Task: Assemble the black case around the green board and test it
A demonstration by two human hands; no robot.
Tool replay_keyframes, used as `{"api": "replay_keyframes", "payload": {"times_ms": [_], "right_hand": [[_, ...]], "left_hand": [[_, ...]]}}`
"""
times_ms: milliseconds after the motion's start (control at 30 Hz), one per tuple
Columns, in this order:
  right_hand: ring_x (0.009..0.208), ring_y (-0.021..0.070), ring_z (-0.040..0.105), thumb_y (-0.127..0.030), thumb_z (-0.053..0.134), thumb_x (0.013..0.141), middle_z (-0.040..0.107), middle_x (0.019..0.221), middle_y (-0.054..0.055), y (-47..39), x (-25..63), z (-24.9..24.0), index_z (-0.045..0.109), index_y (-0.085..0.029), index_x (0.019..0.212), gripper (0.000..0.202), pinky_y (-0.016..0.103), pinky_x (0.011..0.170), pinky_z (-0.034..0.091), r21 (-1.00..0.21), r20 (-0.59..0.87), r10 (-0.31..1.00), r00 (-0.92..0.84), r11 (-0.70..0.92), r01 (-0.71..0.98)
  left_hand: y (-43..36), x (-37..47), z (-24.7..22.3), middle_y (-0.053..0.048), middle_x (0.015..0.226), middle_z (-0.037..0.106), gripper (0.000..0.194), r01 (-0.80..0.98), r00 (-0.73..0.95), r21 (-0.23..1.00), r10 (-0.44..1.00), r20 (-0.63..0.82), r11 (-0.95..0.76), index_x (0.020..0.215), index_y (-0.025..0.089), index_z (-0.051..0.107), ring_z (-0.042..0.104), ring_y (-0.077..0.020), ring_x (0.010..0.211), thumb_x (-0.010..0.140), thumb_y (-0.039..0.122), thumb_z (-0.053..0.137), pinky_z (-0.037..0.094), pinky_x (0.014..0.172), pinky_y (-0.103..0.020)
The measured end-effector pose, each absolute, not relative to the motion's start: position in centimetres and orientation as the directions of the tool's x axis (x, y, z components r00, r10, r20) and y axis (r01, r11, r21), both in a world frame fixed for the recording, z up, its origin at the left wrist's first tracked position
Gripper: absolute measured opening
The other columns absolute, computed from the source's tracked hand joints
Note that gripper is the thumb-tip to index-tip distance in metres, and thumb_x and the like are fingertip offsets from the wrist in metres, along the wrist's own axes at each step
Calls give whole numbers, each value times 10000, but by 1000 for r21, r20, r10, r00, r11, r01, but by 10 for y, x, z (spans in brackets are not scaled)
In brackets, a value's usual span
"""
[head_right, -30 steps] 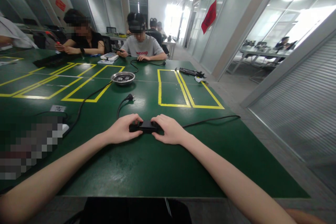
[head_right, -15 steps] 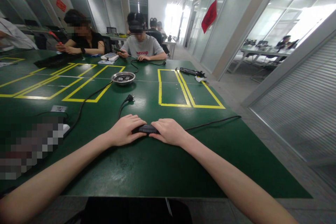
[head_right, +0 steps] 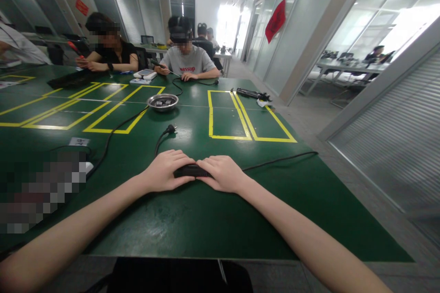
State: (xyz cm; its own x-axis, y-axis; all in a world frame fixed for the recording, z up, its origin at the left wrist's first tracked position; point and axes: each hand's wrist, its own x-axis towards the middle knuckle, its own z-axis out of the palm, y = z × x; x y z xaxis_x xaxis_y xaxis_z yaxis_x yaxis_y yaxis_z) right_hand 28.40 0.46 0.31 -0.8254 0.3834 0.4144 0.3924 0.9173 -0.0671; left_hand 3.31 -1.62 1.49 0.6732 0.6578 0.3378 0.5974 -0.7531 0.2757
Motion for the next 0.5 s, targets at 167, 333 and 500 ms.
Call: {"api": "replay_keyframes", "payload": {"times_ms": [167, 333, 500], "right_hand": [[906, 249, 687, -362, 391, 1083, 731, 1168, 169, 3, 287, 0, 633, -169, 1334, 399, 368, 759, 557, 76, 439, 309, -844, 923, 377], [970, 244, 674, -313, 413, 1071, 707, 1226, 152, 3, 289, -1, 630, -217, 1370, 382, 358, 807, 567, 66, 429, 349, -833, 907, 415], [989, 257, 700, -373, 601, 991, 712, 1180, 137, 3, 284, 0, 584, -217, 1394, 433, 347, 788, 566, -120, 431, 437, -790, 895, 429]], "left_hand": [[-18, 33, 19, -95, 1028, 762, 469, 598, 620, 467, 746, 244, -651, 1187, 182, 700, 696, -253, 912, 955, 565, 564, 501, 823, -340], [-18, 34, 25, -33, 1018, 771, 400, 474, 624, 760, 779, 66, -444, 1176, 181, 717, 675, -199, 845, 998, 478, 515, 502, 744, -275], [-18, 34, 23, -57, 1087, 759, 367, 461, 574, 758, 806, 142, -462, 1174, 188, 703, 682, -233, 949, 885, 412, 705, 516, 826, -310]]}}
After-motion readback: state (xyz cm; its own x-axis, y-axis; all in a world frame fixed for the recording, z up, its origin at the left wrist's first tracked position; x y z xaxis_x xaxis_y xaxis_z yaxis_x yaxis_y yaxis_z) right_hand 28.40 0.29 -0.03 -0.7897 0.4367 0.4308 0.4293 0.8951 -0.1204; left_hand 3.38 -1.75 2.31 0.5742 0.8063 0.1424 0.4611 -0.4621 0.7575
